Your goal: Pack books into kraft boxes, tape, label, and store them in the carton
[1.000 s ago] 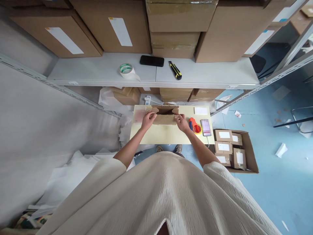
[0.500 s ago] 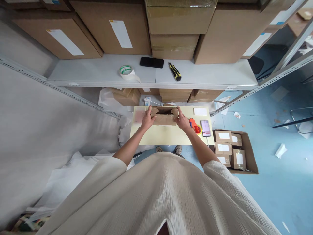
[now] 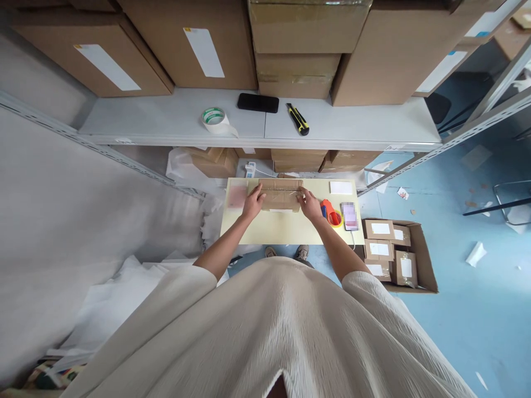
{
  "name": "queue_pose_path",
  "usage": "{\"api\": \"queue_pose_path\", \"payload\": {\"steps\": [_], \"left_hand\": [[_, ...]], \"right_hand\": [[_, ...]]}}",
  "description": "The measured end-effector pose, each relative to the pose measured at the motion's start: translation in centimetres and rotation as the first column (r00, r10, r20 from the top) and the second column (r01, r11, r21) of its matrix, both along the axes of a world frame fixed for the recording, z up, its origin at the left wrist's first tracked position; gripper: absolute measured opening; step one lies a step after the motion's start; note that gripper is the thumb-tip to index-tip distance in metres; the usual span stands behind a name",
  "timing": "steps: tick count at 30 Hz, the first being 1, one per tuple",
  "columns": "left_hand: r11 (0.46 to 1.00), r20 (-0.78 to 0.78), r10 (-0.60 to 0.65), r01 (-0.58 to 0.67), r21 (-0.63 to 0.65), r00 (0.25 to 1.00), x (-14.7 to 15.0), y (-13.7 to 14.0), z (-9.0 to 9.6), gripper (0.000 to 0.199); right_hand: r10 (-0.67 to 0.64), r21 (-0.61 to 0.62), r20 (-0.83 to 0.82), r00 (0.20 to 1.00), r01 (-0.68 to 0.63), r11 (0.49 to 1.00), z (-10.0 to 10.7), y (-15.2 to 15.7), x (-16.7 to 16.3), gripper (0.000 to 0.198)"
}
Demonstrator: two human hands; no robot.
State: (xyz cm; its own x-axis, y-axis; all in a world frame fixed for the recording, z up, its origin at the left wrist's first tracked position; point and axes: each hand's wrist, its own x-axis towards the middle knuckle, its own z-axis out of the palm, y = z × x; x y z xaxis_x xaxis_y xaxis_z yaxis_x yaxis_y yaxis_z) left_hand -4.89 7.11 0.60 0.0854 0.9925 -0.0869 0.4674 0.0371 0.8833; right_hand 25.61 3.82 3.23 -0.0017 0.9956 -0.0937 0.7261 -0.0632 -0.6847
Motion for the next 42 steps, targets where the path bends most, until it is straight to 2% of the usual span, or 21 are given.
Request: {"api": "queue_pose_path", "payload": {"steps": [10, 16, 20, 23, 25, 28, 32, 35, 38, 40, 42], "left_hand": [[1.000, 0.005, 0.001, -0.001, -0.010, 1.000, 0.8, 0.1, 0.4, 0.067], [0.999, -0.174, -0.050, 0.050, -0.003, 0.984, 0.8, 0.1, 0.8, 0.069], [0.994, -0.417, -0.098, 0.107, -0.002, 0.904, 0.7, 0.2, 1.6, 0.069], [0.980, -0.553, -0.107, 0.183, 0.083, 0.826, 1.3, 0.1, 2.6, 0.068], [0.946, -0.581, -0.177, 0.301, 0.124, 0.795, 2.1, -0.1, 3.1, 0.068], [0.889, -0.599, -0.310, 0.449, 0.094, 0.739, 3.2, -0.7, 3.3, 0.071], [0.886, -0.630, -0.328, 0.461, 0.054, 0.704, 3.8, -1.2, 3.0, 0.071], [0.892, -0.631, -0.314, 0.448, 0.059, 0.710, 3.6, -1.1, 2.6, 0.072], [0.896, -0.634, -0.313, 0.441, 0.050, 0.707, 3.6, -0.8, 2.2, 0.071], [0.897, -0.641, -0.314, 0.440, 0.043, 0.701, 3.6, -0.8, 2.1, 0.070], [0.896, -0.647, -0.316, 0.442, 0.037, 0.694, 3.6, -0.7, 2.1, 0.069]], "right_hand": [[-0.029, -0.011, 0.053, 0.998, 0.030, 0.999, -0.6, 0.0, 0.6, 0.055], [0.020, 0.015, 0.137, 0.990, -0.022, 1.000, -0.5, -0.3, 0.7, 0.055], [0.019, 0.007, 0.149, 0.989, -0.020, 1.000, -0.4, -0.4, 0.5, 0.054], [0.014, -0.006, 0.159, 0.987, -0.013, 1.000, -0.5, -0.4, 0.6, 0.054], [0.004, -0.008, 0.154, 0.988, -0.003, 1.000, -0.4, -0.3, 0.7, 0.054], [-0.007, -0.013, 0.122, 0.993, 0.009, 1.000, 0.0, -0.3, 0.7, 0.054], [0.005, -0.029, 0.014, 1.000, -0.005, 1.000, 0.2, -1.0, 1.2, 0.061], [-0.120, -0.031, -0.021, 0.993, 0.119, 0.992, -0.9, -2.6, 3.0, 0.066], [-0.304, -0.132, 0.158, 0.940, 0.325, 0.936, -3.1, -4.9, 6.0, 0.060], [-0.328, -0.216, 0.301, 0.895, 0.399, 0.891, -4.6, -6.4, 7.9, 0.054], [-0.309, -0.284, 0.378, 0.873, 0.427, 0.858, -6.0, -7.5, 9.3, 0.051]]}}
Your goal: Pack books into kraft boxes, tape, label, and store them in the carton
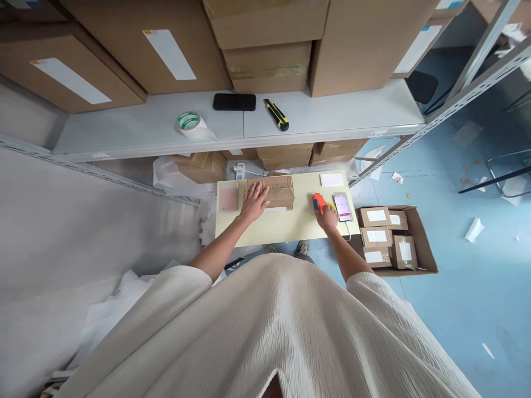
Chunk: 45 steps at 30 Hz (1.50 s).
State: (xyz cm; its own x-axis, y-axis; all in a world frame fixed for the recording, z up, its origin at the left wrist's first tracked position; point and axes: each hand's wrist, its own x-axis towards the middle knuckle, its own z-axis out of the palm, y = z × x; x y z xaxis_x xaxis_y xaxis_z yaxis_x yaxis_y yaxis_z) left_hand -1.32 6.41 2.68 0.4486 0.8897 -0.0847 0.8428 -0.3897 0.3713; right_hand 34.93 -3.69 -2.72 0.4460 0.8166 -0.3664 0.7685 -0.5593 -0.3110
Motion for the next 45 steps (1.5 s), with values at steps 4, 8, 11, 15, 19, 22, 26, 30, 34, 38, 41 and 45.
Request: {"api": "queue_pose_path", "payload": {"steps": [4, 8, 11, 15, 19, 22, 26, 30, 34, 38, 41, 45], "left_hand": [[1.000, -0.005, 0.002, -0.002, -0.008, 1.000, -0.1, 0.1, 0.1, 0.069], [1.000, -0.010, 0.008, -0.008, -0.017, 1.000, -0.1, 0.1, 0.2, 0.070], [1.000, -0.031, 0.007, -0.007, -0.020, 0.999, -0.1, 0.0, 0.3, 0.069], [1.000, -0.046, 0.004, -0.005, -0.029, 0.999, 0.0, 0.0, 0.4, 0.069], [1.000, -0.038, 0.010, -0.011, -0.026, 0.999, 0.0, -0.1, 0.4, 0.070], [0.999, -0.008, 0.024, -0.025, -0.021, 1.000, 0.2, -0.2, 0.5, 0.070], [0.999, 0.033, 0.035, -0.035, -0.019, 0.999, 0.4, -0.3, 0.7, 0.070], [0.999, 0.073, 0.034, -0.033, -0.017, 0.997, 0.5, -0.4, 0.7, 0.071], [0.999, 0.100, 0.045, -0.045, -0.007, 0.994, 0.6, -0.2, 0.4, 0.071], [0.999, 0.105, 0.041, -0.042, 0.014, 0.994, 0.7, -0.3, 0.3, 0.068], [0.999, 0.100, 0.034, -0.036, 0.015, 0.994, 0.7, -0.4, 0.6, 0.067], [1.000, 0.090, 0.028, -0.029, 0.010, 0.996, 0.7, -0.4, 0.9, 0.071]], "right_hand": [[0.050, -0.081, 0.050, 0.997, -0.046, 0.996, -1.5, -0.9, 0.8, 0.042], [0.120, -0.102, 0.070, 0.990, -0.112, 0.988, -1.9, -0.6, 0.5, 0.032], [0.143, -0.130, 0.054, 0.988, -0.135, 0.982, -1.9, -0.2, 0.5, 0.030], [0.175, -0.145, 0.035, 0.984, -0.168, 0.975, -1.8, -0.1, 0.9, 0.029], [0.153, -0.098, 0.013, 0.988, -0.151, 0.984, -0.9, 0.0, 1.2, 0.030], [0.056, -0.072, -0.008, 0.998, -0.056, 0.996, 0.8, 0.5, 1.7, 0.032], [-0.029, 0.008, -0.101, 0.994, 0.030, 1.000, 4.0, 1.7, 3.1, 0.037], [-0.006, 0.208, -0.236, 0.972, 0.057, 0.977, 7.8, 3.6, 4.1, 0.042], [0.171, 0.379, -0.372, 0.912, -0.018, 0.925, 11.5, 6.6, 2.8, 0.041], [0.270, 0.390, -0.450, 0.851, -0.085, 0.917, 13.8, 9.9, -1.1, 0.045], [0.308, 0.386, -0.510, 0.803, -0.106, 0.916, 14.5, 11.6, -4.2, 0.054], [0.371, 0.373, -0.586, 0.721, -0.166, 0.913, 14.3, 12.9, -7.3, 0.067]]}}
